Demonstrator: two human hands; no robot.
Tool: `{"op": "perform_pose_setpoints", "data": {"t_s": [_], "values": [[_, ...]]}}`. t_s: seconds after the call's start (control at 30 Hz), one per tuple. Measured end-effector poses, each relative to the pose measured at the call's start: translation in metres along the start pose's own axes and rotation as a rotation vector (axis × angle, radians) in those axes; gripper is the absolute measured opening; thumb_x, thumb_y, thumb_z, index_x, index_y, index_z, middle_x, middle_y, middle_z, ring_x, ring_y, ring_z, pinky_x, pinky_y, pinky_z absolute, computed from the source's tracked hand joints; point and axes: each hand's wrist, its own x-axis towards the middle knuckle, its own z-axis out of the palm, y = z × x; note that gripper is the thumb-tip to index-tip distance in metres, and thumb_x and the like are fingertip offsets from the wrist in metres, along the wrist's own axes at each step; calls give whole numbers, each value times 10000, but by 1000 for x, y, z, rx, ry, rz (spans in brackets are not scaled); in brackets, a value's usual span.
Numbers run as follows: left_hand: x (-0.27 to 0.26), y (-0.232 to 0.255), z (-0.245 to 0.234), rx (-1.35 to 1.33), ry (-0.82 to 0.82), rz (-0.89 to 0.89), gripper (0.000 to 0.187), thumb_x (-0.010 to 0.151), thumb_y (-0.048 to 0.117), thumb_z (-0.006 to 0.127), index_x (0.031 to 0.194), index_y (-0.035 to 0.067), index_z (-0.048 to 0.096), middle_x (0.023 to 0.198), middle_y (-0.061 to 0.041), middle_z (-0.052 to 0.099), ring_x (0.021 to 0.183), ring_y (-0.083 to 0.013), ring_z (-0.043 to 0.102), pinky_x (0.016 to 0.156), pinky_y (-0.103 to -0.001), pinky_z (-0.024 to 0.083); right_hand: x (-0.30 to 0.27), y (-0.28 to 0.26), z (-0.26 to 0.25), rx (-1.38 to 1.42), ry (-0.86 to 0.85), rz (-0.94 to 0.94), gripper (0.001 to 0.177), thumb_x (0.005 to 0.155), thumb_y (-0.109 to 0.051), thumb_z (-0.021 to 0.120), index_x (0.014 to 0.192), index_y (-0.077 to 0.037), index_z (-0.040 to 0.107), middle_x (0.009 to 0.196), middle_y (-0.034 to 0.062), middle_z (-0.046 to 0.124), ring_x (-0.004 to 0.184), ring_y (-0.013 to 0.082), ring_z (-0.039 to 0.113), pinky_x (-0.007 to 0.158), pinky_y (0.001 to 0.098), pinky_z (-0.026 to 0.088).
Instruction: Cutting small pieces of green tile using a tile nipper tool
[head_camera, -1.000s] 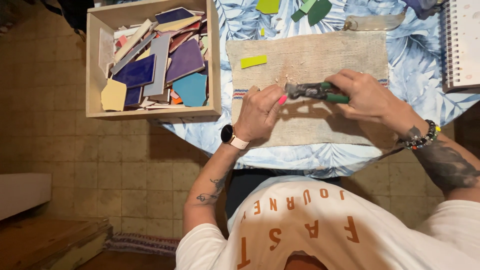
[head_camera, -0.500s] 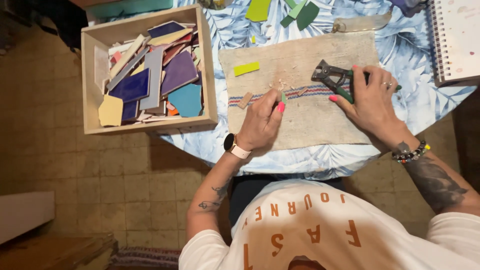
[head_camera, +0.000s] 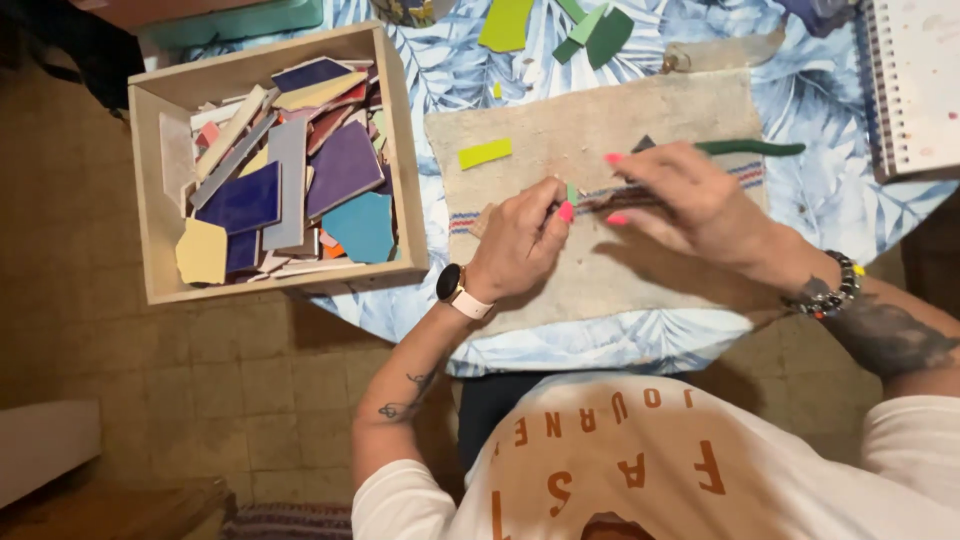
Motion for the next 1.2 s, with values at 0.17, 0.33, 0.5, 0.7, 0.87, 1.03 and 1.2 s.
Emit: {"op": "perform_pose_setpoints", "data": {"t_s": [0.17,0.33,0.5,0.7,0.87,1.03,1.2], "values": [[3,-14,-5,-37,20,-12,209,869,252,361,788,71,428,580,-142,447,564,-369,525,477,-403,431,46,-3,16,169,-6,-147,327,760,-99,613,1064,11,567,898,143,557,791,293,574,707,347,472],[-6,-38,-2,-39,86,-90,200,862,263,381,822,75,437,621,-150,470,586,-366,534,484,-409,439,69,6,30,186,-94,-127,224,763,-91,607,976,-22,601,804,74,584,717,224,599,629,303,494],[-11,-40,0,133,165,-89,188,835,263,400,868,90,464,639,-103,488,577,-313,557,491,-379,465,93,80,63,201,-127,-123,215,778,-98,609,979,-21,610,813,130,567,720,287,555,656,371,455],[-12,-31,1,383,81,15,118,741,121,469,846,67,463,733,-72,520,538,-240,490,444,-345,343,120,98,82,-212,-226,-64,290,832,-265,592,1085,-123,608,869,87,477,791,232,408,654,374,277],[-11,-29,0,428,94,58,88,735,124,483,809,77,474,712,-52,518,531,-232,472,421,-346,274,123,101,91,-267,-228,-37,303,829,-304,597,1075,-129,618,866,97,494,809,241,418,692,391,277],[-11,-29,2,494,116,106,95,706,135,470,786,84,469,665,-55,499,491,-220,462,448,-336,272,122,103,84,-222,-324,88,399,790,-310,611,1135,-123,541,947,126,516,915,281,436,796,446,283],[-11,-28,2,497,105,95,92,722,163,476,793,106,467,667,-41,483,492,-227,464,493,-372,315,121,105,86,-187,-319,113,339,778,-368,624,979,-104,559,894,101,532,879,253,454,787,425,288]]}}
